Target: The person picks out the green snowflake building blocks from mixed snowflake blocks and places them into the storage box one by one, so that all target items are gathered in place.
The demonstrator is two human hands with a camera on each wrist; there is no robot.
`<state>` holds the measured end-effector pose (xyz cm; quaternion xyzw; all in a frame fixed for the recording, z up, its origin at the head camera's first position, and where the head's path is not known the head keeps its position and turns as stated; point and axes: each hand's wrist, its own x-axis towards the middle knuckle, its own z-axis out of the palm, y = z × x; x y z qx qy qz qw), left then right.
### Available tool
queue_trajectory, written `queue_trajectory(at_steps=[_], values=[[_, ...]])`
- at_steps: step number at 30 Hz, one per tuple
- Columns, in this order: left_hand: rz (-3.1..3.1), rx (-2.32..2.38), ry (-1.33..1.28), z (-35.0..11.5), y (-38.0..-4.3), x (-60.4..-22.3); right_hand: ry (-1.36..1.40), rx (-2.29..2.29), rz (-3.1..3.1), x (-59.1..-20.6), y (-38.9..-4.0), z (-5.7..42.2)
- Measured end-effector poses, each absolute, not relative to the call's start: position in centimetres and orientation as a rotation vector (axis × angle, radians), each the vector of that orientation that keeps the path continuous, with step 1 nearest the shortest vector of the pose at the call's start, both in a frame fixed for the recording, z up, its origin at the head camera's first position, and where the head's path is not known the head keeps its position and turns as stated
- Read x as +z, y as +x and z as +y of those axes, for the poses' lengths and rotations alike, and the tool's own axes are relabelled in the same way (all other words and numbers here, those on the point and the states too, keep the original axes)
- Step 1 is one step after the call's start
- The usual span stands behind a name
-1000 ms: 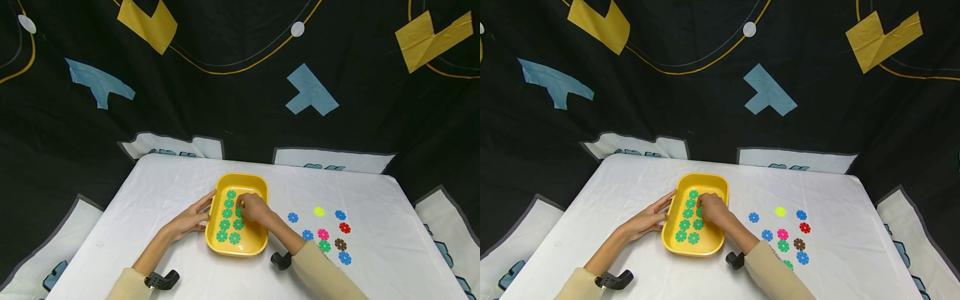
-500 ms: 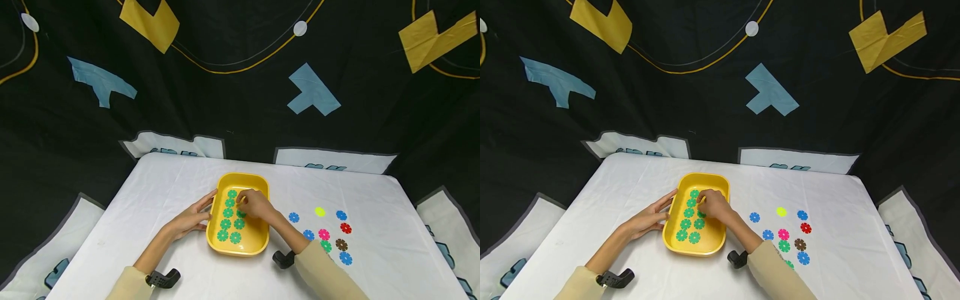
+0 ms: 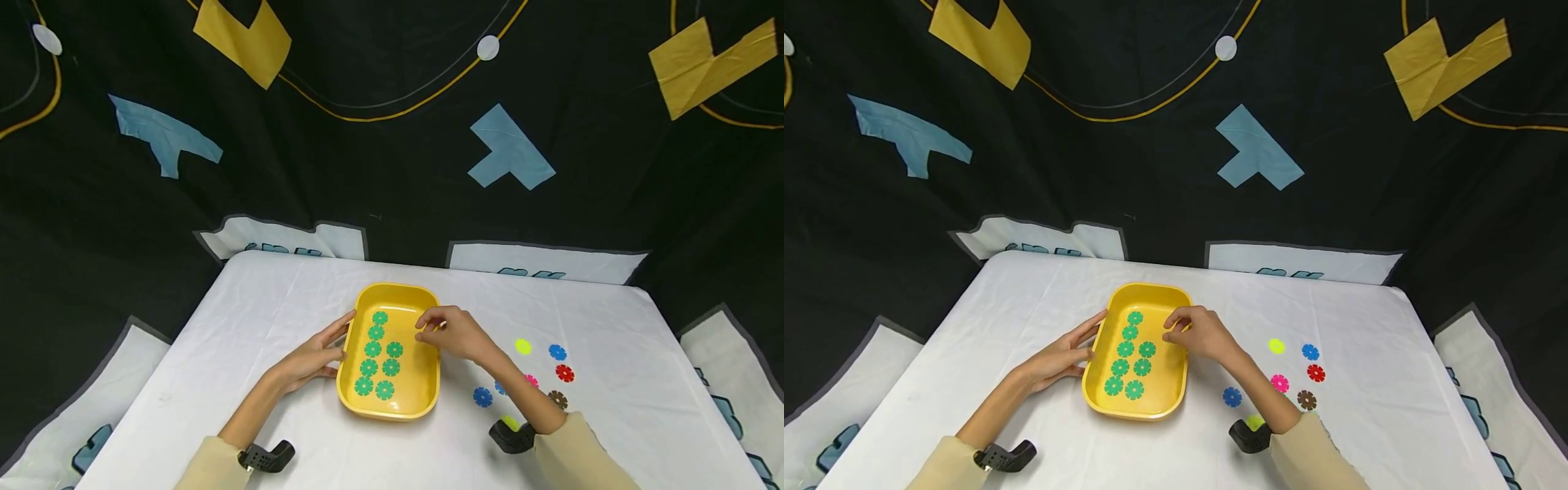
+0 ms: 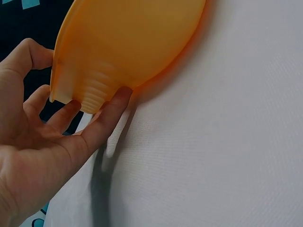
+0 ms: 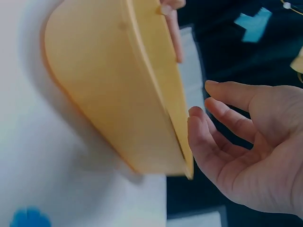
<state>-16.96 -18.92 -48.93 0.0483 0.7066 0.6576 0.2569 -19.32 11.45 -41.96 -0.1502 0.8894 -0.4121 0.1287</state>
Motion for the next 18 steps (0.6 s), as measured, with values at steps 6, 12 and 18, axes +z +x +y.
queue_trajectory(at_steps=[6, 12, 18], values=[[1.920, 1.784, 0.141, -18.9, -16.9, -49.0, -0.349, -1.233, 2.676, -41.0, -17.3, 16.3], [1.917, 1.784, 0.132, -19.0, -16.9, -49.1, -0.288, -1.271, 2.741, -41.0, -15.0, 21.6], [1.907, 1.793, 0.143, -18.9, -17.0, -49.1, -0.132, -1.267, 2.718, -42.1, -12.7, 25.2]])
